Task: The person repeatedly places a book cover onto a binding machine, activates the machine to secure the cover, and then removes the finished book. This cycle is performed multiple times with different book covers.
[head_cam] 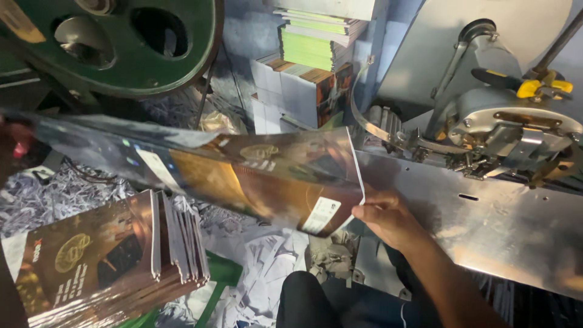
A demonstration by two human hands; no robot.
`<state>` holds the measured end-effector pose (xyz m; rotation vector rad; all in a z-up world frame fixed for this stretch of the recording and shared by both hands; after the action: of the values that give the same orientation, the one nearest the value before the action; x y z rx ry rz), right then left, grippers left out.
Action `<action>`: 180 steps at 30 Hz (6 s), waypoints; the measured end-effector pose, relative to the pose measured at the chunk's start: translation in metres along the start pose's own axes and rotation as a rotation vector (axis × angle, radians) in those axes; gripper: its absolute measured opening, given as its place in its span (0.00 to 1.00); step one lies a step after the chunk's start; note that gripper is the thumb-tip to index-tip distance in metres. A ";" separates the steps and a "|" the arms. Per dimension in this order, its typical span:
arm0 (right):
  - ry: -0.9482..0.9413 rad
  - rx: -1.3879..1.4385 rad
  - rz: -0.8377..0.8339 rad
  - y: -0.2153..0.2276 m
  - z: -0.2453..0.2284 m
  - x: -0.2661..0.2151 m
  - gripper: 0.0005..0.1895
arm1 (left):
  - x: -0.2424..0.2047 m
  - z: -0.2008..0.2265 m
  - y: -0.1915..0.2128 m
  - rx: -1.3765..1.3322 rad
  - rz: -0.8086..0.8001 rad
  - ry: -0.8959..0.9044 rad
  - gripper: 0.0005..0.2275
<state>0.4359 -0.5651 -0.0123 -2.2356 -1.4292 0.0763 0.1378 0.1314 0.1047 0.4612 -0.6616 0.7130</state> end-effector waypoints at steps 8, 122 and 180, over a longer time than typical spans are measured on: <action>-0.124 0.040 0.267 0.080 0.033 0.038 0.07 | 0.092 0.037 -0.102 -0.096 0.008 0.003 0.08; 0.097 -2.004 1.121 0.241 -0.135 -0.257 0.24 | -0.105 0.056 -0.531 0.482 -0.090 -0.123 0.13; 0.096 -2.024 0.945 0.173 -0.113 -0.168 0.31 | -0.168 0.117 -0.620 0.424 -0.325 -0.250 0.15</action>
<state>0.5393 -0.8101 -0.0207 -3.8871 0.3533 -1.8205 0.4436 -0.4301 -0.0296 1.0374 -0.6481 0.4870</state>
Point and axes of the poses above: each hand's wrist, its own x-axis towards the middle knuckle, its own y-axis out of the back of the hand, z = x × y, the point moved 2 cm from there along x, towards the middle knuckle, and after that the axes turned 7 degrees about -y, right-handed, at the moved point
